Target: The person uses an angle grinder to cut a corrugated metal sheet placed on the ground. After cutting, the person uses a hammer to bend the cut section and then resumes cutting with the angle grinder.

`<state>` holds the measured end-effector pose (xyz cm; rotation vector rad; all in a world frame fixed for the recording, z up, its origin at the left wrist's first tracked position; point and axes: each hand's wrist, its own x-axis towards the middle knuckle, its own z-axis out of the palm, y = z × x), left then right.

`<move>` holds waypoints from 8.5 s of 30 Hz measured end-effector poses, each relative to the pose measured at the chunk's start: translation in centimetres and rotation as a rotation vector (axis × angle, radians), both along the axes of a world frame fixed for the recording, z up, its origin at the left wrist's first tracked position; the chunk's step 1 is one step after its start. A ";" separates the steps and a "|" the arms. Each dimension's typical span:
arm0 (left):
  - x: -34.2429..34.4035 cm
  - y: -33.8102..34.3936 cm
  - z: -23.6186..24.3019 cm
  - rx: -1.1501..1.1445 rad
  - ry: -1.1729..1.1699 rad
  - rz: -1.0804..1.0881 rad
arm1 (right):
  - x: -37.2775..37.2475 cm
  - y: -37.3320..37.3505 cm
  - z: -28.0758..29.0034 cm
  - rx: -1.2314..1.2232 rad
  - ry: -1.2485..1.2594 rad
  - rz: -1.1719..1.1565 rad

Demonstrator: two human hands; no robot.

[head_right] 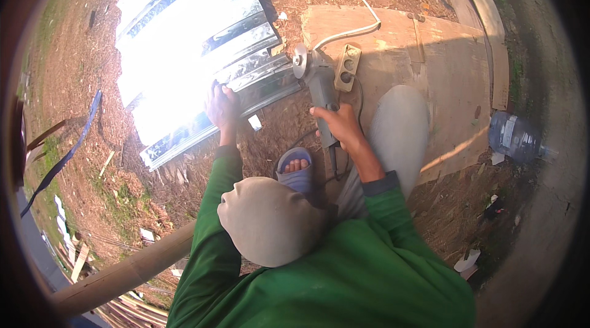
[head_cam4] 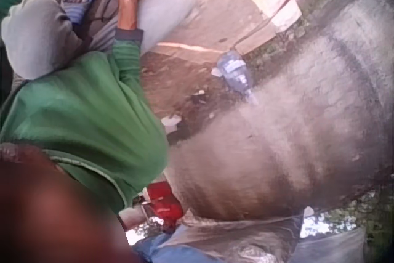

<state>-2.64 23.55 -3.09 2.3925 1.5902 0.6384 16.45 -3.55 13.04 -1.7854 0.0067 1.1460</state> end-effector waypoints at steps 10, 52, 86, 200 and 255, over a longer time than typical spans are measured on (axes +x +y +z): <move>-0.8 1.3 4.8 -0.162 -0.235 -0.028 | 1.0 0.0 1.0 0.295 0.345 -0.237; -5.6 -20.9 9.5 -0.639 -0.491 -0.560 | 17.2 -5.0 16.9 0.916 0.238 -0.400; -4.6 -25.3 15.6 -0.597 -0.007 -0.206 | 19.8 -35.1 -18.1 -0.484 -0.203 -0.547; -4.1 -27.8 4.4 -0.458 -0.315 -0.681 | 7.2 17.5 -1.9 0.187 -0.608 0.480; 19.0 -1.3 24.6 -0.585 -0.700 -0.527 | 33.8 -6.1 -20.0 -0.237 -1.284 0.135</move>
